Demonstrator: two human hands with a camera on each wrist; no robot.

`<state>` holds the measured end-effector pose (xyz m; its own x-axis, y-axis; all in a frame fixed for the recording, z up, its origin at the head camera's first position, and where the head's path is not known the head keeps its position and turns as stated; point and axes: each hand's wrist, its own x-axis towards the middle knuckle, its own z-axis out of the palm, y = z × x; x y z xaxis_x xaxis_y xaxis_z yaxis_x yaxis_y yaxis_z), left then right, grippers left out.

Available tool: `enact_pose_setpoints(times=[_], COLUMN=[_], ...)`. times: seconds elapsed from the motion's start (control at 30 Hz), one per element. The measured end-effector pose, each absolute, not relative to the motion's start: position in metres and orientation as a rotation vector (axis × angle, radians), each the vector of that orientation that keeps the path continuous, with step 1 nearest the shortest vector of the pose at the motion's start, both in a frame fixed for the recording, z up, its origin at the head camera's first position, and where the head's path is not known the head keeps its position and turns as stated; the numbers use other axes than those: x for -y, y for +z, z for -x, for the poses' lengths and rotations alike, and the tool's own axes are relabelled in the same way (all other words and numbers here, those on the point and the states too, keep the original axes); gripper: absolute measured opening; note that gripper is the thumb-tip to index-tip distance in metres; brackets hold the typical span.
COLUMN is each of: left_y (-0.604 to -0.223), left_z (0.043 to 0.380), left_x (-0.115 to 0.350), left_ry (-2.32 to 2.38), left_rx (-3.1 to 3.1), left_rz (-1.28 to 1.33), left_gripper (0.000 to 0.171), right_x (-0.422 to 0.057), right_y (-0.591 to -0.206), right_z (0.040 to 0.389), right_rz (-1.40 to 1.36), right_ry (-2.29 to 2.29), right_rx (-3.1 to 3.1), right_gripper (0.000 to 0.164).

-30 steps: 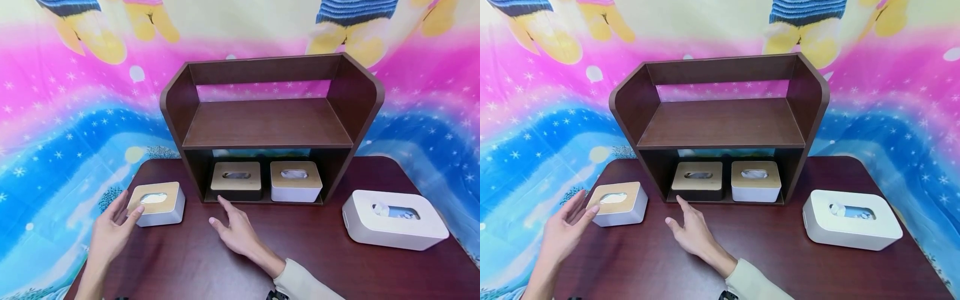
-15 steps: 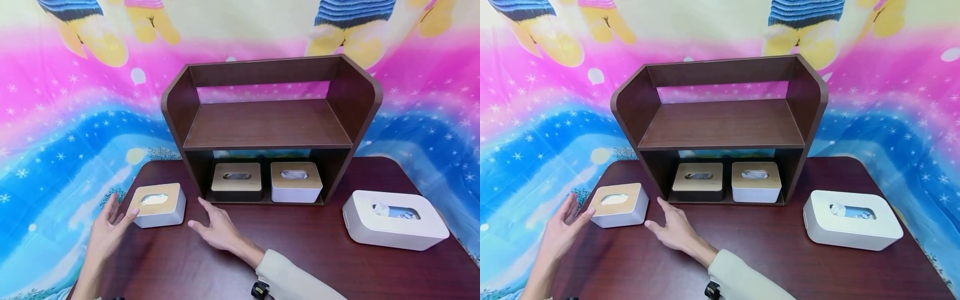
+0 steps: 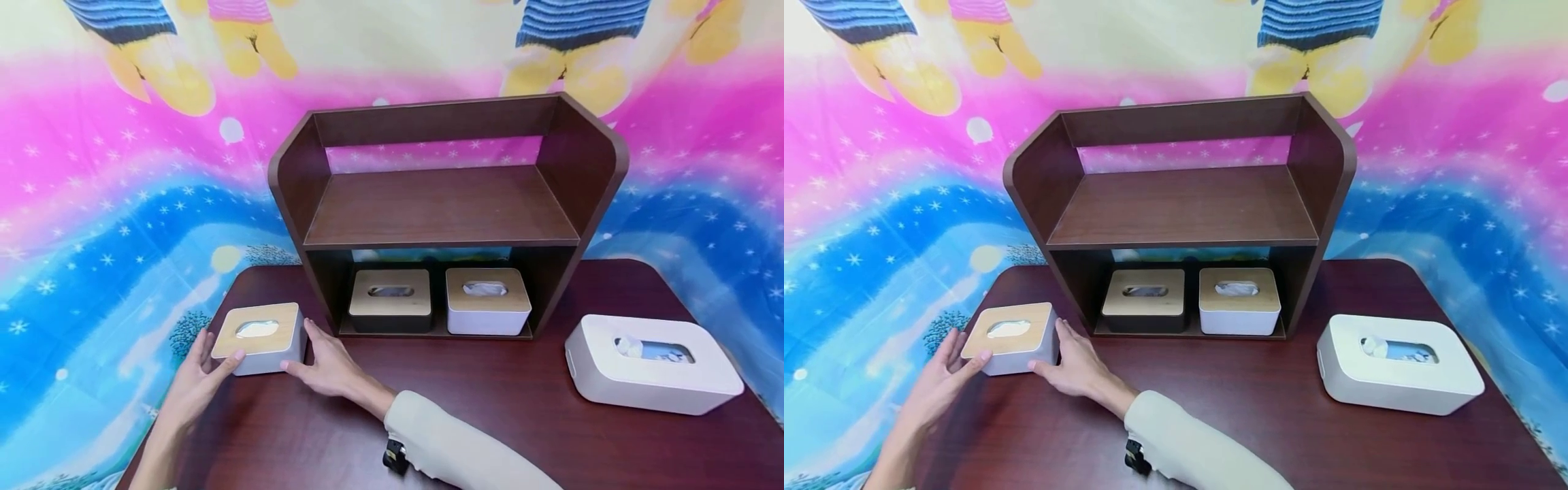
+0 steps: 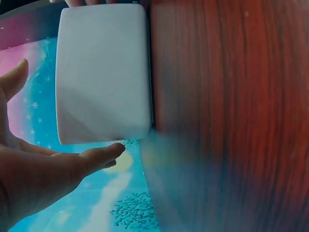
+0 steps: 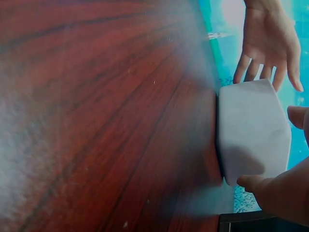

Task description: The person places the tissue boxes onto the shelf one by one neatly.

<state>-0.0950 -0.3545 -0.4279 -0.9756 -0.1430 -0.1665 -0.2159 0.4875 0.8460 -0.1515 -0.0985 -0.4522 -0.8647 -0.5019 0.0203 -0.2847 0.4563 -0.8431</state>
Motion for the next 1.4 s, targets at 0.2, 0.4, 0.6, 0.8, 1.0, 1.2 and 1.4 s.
enact_pose_setpoints(times=[0.2, 0.4, 0.6, 0.8, 1.0, 1.2, 1.4], left_y=[-0.432, -0.432, -0.43, -0.424, -0.417, -0.411, -0.407], left_z=[0.094, 0.089, 0.081, 0.068, 0.054, 0.046, 0.041], left_x=[0.349, 0.342, 0.334, 0.324, 0.315, 0.307, 0.292], left_ry=[1.517, 1.484, 1.462, 1.45, 1.435, 1.413, 1.419], left_rx=[-2.658, -2.676, -2.681, -2.725, -2.778, -2.821, -2.87], left_rz=[0.327, 0.375, 0.402, 0.462, 0.532, 0.503, 0.428], left_gripper=[0.109, 0.104, 0.089, 0.079, 0.075, 0.076, 0.074], right_x=[0.107, 0.11, 0.105, 0.097, 0.087, 0.071, 0.051], right_y=[-0.454, -0.45, -0.447, -0.444, -0.437, -0.427, -0.424], right_z=[0.155, 0.151, 0.14, 0.126, 0.114, 0.102, 0.093], right_rz=[0.698, 0.67, 0.689, 0.682, 0.721, 0.716, 0.722], right_ry=[-1.388, -1.422, -1.41, -1.39, -1.451, -1.487, -1.501], right_rx=[-2.465, -2.514, -2.619, -2.692, -2.679, -2.665, -2.695], right_gripper=[0.093, 0.084, 0.078, 0.073, 0.071, 0.071, 0.072])
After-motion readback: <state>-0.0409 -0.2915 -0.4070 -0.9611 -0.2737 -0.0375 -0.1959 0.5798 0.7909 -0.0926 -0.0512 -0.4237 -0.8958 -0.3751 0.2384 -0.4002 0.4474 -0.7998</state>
